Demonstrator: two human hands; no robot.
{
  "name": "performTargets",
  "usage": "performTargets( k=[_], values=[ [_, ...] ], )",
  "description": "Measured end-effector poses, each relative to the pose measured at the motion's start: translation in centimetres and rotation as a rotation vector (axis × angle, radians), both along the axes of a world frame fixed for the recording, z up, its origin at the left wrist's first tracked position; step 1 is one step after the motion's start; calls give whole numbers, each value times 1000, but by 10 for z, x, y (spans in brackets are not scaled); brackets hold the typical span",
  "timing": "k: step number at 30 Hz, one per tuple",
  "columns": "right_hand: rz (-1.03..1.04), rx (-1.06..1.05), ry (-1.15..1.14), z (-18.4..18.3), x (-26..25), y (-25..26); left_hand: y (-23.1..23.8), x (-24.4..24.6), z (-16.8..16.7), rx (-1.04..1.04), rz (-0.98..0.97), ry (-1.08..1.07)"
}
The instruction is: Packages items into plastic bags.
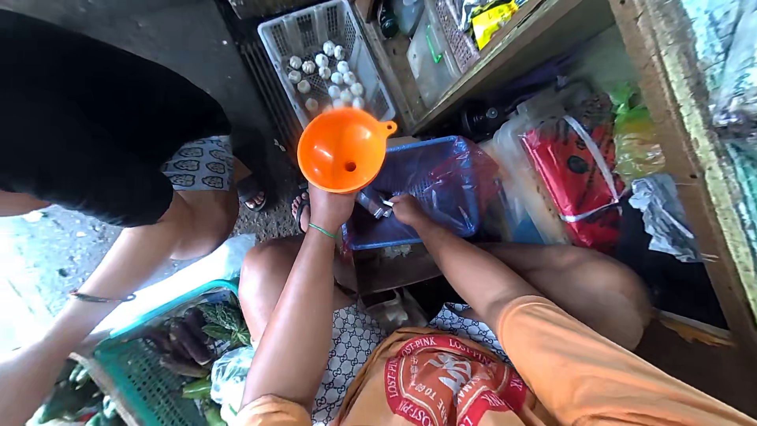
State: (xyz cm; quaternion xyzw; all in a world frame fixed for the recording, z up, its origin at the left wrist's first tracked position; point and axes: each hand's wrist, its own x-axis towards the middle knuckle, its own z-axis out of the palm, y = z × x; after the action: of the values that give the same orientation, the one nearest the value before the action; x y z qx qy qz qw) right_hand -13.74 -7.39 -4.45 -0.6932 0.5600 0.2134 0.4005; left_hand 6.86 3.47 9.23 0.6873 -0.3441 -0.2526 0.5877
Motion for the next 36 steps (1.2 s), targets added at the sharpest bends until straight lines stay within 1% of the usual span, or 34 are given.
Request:
performTargets(
  k=[3,5,7,12,14,17,19,21,23,24,26,27,28,30,32,33,35,36],
  values=[
    [-79,55,-114,-6,-4,-4,3,1,-5,48,38,-21],
    [-76,36,-190,5,-13,-9,7,3,-10,79,46,-48],
    [-50,15,-231,23,-24,-17,10,3,-11,131,43,-97],
    [-101,-47,-288,108,-38,-13,16,3,-17,313,75,-147],
    [-91,-85,-307,143,-44,-14,18,-2,-23,438,44,-142],
    [-94,-164,-337,194,-46,-20,16,-10,-29,591,-61,-158],
    [-77,-225,-339,222,-46,-23,15,-18,-29,611,-148,-168],
    [-20,-296,-336,243,-42,-23,14,-27,-30,579,-228,-193],
    [69,-397,-307,262,-29,-9,12,-37,-26,553,-283,-209],
    [138,-473,-285,264,-22,0,11,-41,-23,538,-300,-206],
    [290,-671,-278,253,-12,15,8,-47,-19,499,-310,-223],
    [328,-739,-293,246,-10,19,7,-48,-18,488,-311,-227],
    [326,-783,-321,242,-9,19,6,-47,-19,475,-309,-231],
    [260,-841,-359,244,-9,8,6,-40,-23,438,-291,-232],
    [138,-823,-311,243,-12,-9,7,-33,-27,430,-261,-221],
    [59,-774,-279,236,-15,-18,7,-31,-27,422,-242,-210],
    [-68,-606,-195,207,-21,-31,4,-29,-26,367,-205,-193],
    [-96,-518,-158,183,-24,-35,2,-27,-26,351,-193,-196]
  ],
)
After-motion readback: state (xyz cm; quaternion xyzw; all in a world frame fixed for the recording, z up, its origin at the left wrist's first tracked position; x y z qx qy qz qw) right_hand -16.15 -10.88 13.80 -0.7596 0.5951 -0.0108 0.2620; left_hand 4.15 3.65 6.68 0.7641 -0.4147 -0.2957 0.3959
